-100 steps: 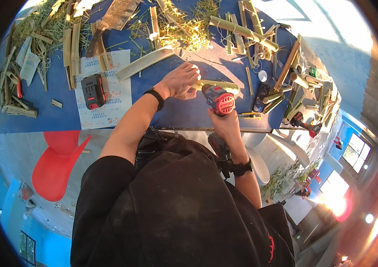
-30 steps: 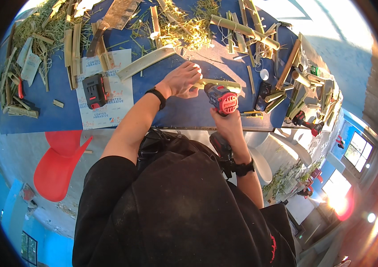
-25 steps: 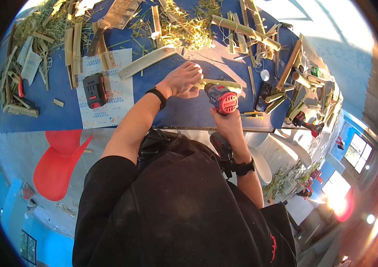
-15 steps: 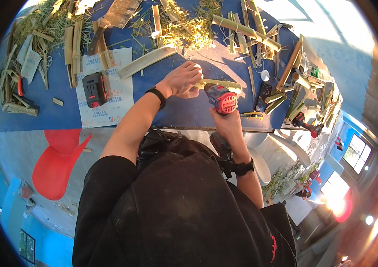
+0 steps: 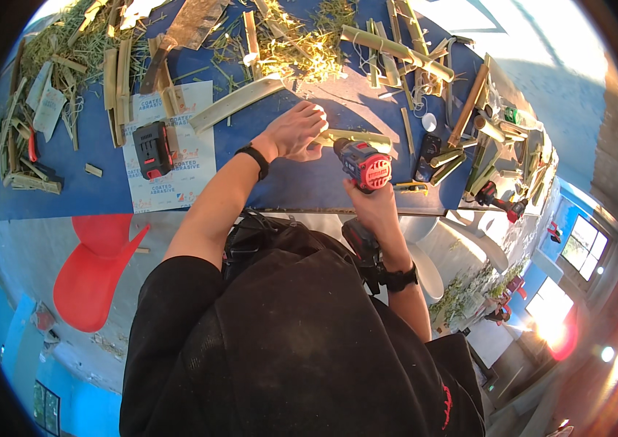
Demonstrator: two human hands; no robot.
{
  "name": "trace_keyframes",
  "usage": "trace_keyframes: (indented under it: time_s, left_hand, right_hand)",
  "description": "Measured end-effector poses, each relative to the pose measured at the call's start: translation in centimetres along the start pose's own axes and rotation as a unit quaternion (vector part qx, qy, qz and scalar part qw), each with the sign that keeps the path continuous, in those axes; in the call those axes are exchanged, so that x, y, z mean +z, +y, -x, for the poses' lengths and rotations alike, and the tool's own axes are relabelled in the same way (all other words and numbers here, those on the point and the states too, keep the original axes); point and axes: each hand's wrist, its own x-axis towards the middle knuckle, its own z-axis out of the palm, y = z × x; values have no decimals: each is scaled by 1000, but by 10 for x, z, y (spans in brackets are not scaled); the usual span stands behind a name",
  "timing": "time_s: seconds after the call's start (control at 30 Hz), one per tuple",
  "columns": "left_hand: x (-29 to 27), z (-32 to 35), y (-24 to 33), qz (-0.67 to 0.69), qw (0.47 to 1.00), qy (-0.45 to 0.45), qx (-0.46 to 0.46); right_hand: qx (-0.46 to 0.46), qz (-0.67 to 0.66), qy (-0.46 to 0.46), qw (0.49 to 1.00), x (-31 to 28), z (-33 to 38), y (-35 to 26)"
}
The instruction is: Drill a hole into a piece of bamboo using a power drill.
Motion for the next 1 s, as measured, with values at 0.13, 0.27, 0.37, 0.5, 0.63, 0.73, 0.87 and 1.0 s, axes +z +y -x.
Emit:
trace_keyframes:
  time_s: [0.13,0.27,0.37,0.5,0.63,0.73,0.87,1.0]
  left_hand:
    - [-1,0,0,3,1000,-4,2]
    - [-1,-1,1,0,1000,-8,-6]
    - [-3,-1,2,4,1000,-17,-15]
    - [-4,1,2,5,1000,-13,-23]
    - [-4,-5,5,-6,1000,-21,-19]
    - [-5,-4,4,-25,999,-45,-18]
    - [-3,-3,5,-27,999,-32,22]
    - [-4,-5,6,-35,999,-27,21]
  right_hand:
    - [-8,-1,12,1000,1,1,6]
    - [-26,-26,28,999,2,3,10]
    - [-21,-29,35,999,1,6,14]
    - [-30,-34,49,998,-5,18,23]
    - [-39,-144,106,983,-11,27,59]
    - [-79,-131,191,969,-17,23,81]
    - [-48,-222,220,949,-27,18,92]
    - [-154,-235,303,911,-22,-5,100]
